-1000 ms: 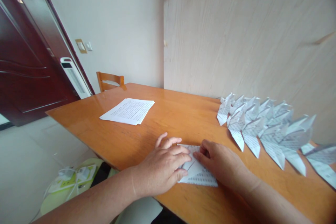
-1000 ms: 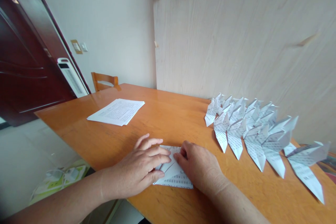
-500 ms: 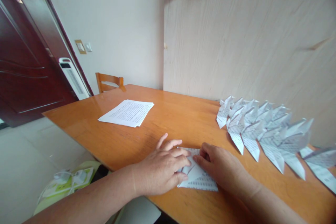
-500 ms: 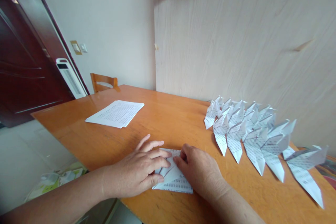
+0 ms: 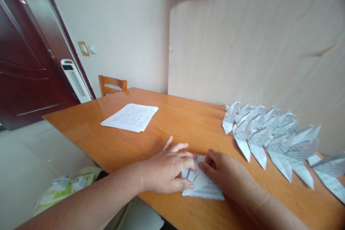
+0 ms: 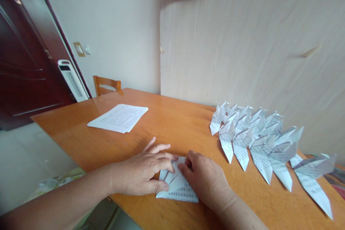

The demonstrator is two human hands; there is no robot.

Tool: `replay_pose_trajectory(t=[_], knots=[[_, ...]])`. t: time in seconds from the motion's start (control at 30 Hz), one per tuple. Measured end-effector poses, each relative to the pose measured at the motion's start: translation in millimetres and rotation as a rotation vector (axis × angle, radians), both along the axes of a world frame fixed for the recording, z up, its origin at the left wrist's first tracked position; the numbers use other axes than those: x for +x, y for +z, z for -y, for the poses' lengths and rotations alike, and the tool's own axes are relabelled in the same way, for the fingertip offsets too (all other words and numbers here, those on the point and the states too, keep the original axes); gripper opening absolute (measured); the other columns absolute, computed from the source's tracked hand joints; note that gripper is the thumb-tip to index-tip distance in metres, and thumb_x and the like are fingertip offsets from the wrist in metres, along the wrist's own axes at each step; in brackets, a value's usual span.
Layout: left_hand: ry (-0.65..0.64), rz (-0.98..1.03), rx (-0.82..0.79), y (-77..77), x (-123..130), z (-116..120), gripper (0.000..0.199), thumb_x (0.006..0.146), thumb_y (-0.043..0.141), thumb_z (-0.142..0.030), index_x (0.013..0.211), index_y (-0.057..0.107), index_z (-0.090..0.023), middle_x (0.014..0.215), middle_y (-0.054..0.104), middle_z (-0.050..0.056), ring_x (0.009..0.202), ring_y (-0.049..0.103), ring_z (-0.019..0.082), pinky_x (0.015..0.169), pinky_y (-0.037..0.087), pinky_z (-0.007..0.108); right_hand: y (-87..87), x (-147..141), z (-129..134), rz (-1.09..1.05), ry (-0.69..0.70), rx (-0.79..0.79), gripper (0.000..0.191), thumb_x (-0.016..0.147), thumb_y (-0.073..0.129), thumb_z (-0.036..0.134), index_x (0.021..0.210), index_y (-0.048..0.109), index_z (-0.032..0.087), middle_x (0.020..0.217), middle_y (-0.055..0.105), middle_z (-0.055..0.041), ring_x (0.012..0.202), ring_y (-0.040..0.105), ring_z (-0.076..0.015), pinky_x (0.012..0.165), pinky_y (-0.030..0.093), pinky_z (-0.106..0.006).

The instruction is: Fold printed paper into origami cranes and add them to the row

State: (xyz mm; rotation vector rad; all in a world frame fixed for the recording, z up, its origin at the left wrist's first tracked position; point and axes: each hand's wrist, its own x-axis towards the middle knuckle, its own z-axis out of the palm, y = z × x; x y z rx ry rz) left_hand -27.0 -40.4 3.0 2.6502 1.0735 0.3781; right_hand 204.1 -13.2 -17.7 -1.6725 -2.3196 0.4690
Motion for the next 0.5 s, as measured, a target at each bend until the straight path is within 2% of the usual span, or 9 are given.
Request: replay_pose_trajectory(t=[0.13,0.23,0.5], knots=[[0.022,0.020,0.007,-1.4,-1,1,0.044,0.081,0.075,-0.044,0.120,0.060,-0.030,0.130,0.065,0.004,0.145,0.033,0.037,0.114,0.008,0.074,-0.9,1,-1,0.006,0.000,-0.008,0.019,0.089,0.058,0.035,0.075,0.058,0.023,0.069,0.067,-0.0005,0.061,0.057,-0.0163,0.054,0.026,-0.027],[0.037,0.017,-0.010,-2.2,-2,0,0.057,0.081,0.073,-0.049,0.130,0.054,-0.028,0.134,0.063,0.006,0.147,0.028,0.037,0.116,0.008,0.072,0.0,1,0,0.003,-0.005,-0.006,0.019,0.089,0.059,0.036,0.075,0.058,0.023,0.069,0.068,-0.0006,0.062,0.057,-0.0164,0.054,0.025,-0.027],[0.022,-0.083,-0.015,-1.3,-5,-15,0.075,0.079,0.065,-0.068,0.141,0.050,-0.028,0.157,0.038,0.010,0.150,0.015,0.042,0.113,0.005,0.075,0.4,0,1,-0.003,-0.002,0.007,0.019,0.089,0.058,0.037,0.076,0.058,0.023,0.070,0.068,-0.0011,0.062,0.058,-0.0165,0.055,0.025,-0.027]])
